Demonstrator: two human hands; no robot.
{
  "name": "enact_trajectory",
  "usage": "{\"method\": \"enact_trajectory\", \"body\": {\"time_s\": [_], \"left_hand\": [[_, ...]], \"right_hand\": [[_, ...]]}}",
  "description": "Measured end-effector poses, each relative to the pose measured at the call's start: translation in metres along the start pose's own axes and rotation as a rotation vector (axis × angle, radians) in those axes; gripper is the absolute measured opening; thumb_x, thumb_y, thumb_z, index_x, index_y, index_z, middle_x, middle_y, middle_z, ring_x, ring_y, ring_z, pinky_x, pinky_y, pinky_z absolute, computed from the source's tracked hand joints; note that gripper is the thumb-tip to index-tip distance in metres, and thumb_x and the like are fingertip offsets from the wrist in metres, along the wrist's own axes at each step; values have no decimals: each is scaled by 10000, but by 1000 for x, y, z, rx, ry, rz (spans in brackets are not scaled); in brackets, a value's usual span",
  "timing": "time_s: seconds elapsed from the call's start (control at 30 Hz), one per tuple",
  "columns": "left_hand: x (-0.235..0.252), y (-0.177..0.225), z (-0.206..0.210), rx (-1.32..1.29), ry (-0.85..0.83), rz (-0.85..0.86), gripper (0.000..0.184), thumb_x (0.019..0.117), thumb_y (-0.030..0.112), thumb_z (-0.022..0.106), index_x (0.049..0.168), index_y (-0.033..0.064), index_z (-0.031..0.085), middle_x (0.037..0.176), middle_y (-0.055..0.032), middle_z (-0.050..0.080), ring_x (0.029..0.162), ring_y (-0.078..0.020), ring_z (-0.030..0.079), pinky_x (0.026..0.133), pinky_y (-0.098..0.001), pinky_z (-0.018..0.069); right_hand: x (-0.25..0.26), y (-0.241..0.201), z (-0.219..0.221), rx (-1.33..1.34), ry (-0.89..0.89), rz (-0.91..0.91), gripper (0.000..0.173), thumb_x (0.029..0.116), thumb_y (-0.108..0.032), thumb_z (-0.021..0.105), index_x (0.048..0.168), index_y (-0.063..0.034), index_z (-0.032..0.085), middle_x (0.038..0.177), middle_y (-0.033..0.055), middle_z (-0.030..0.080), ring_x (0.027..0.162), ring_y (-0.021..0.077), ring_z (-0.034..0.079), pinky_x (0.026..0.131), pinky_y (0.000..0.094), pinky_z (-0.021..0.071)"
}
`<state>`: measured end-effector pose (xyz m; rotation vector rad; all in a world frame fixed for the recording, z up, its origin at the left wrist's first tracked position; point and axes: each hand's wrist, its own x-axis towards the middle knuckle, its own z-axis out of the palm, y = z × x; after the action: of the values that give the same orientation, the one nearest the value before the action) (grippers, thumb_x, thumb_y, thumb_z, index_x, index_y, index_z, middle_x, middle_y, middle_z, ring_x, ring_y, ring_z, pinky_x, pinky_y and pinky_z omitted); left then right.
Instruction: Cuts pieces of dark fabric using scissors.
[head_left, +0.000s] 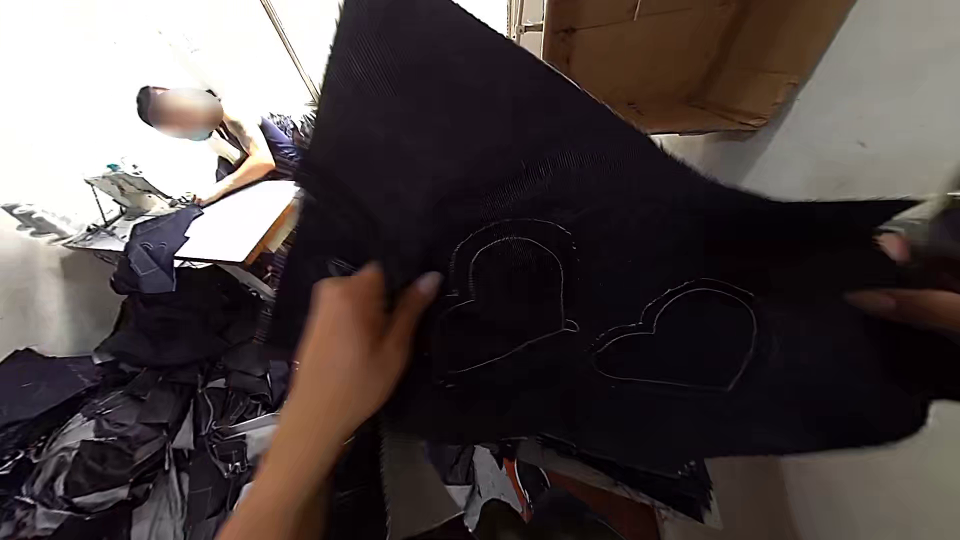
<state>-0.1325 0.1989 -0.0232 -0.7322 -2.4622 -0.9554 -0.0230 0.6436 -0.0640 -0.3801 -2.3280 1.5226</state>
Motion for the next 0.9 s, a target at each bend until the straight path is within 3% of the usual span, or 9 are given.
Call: {"method": "enact_trajectory", "body": {"time_s": [0.1, 0.2, 0.33, 0.5, 0.6, 0.63, 0.7, 0.77, 0.9], "left_hand": [[16, -42, 104, 122, -226, -359, 439, 1044, 409, 581, 1101, -18, 668, 784, -184, 683, 756, -364, 700, 705, -594, 566], [1, -81, 184, 314, -333, -569, 640, 1016, 506, 588, 1368, -27, 552, 963, -243, 716, 960, -441, 710, 850, -626, 552], [5, -83, 192, 443, -428, -745, 741, 971, 552, 622, 1429, -19, 506, 1052, -240, 718, 1020, -431, 701, 876, -616, 547], [78, -54, 155, 653, -669, -930, 650, 973, 596, 593, 1117, -27, 712, 1187, -279, 683, 1158, -460, 645, 918, -679, 499], [68, -53, 109, 749, -276, -638, 669, 928, 623, 647, 1024, -38, 689, 1000, -277, 698, 941, -488, 691, 750, -674, 523], [50, -65, 102, 732, -173, -418, 688, 906, 669, 631, 1068, 3, 685, 1050, -228, 683, 923, -437, 688, 719, -629, 538], [20, -106, 122, 452, -201, -199, 865, 810, 809, 595, 1344, 131, 658, 1451, -154, 572, 1249, -360, 601, 956, -612, 517], [-4, -147, 175, 176, -347, -328, 1011, 659, 816, 738, 1491, 274, 546, 1568, -104, 457, 1358, -353, 510, 1012, -657, 470], [18, -144, 239, 295, -569, -630, 959, 636, 724, 847, 1481, 401, 528, 1539, -111, 468, 1277, -430, 509, 894, -715, 422]], "right_hand": [[81, 68, 19, -356, -80, 44, 259, 827, 55, 771, 1032, 30, 615, 784, 156, 597, 700, 285, 588, 627, 514, 496], [101, 143, 88, -492, 31, 108, 418, 867, -183, 834, 1153, 49, 635, 962, 303, 674, 903, 512, 662, 773, 743, 500], [32, 142, 205, -51, -84, 41, 600, 842, -330, 833, 1285, -18, 576, 1148, 94, 727, 1006, 218, 716, 880, 460, 604], [-8, 194, 298, -22, -138, 10, 830, 659, -486, 899, 1294, -15, 647, 1246, 150, 700, 1193, 328, 641, 1055, 537, 483], [-5, 225, 295, -19, -83, -110, 866, 644, -546, 874, 1275, 4, 651, 1250, 133, 715, 1186, 303, 661, 1039, 509, 506], [-4, 230, 291, -15, -95, -144, 849, 671, -559, 858, 1279, -4, 648, 1281, 112, 709, 1206, 278, 658, 1048, 486, 509], [-5, 230, 284, -57, -102, -175, 840, 717, -589, 824, 1294, -5, 646, 1326, 112, 687, 1229, 280, 645, 1062, 479, 499], [-11, 226, 274, -143, -90, -155, 828, 754, -606, 793, 1294, 5, 649, 1317, 136, 686, 1210, 321, 649, 1050, 514, 499], [-20, 204, 222, -214, 50, -40, 790, 792, -567, 789, 1274, 41, 641, 1233, 166, 715, 1111, 322, 689, 949, 522, 556]]}}
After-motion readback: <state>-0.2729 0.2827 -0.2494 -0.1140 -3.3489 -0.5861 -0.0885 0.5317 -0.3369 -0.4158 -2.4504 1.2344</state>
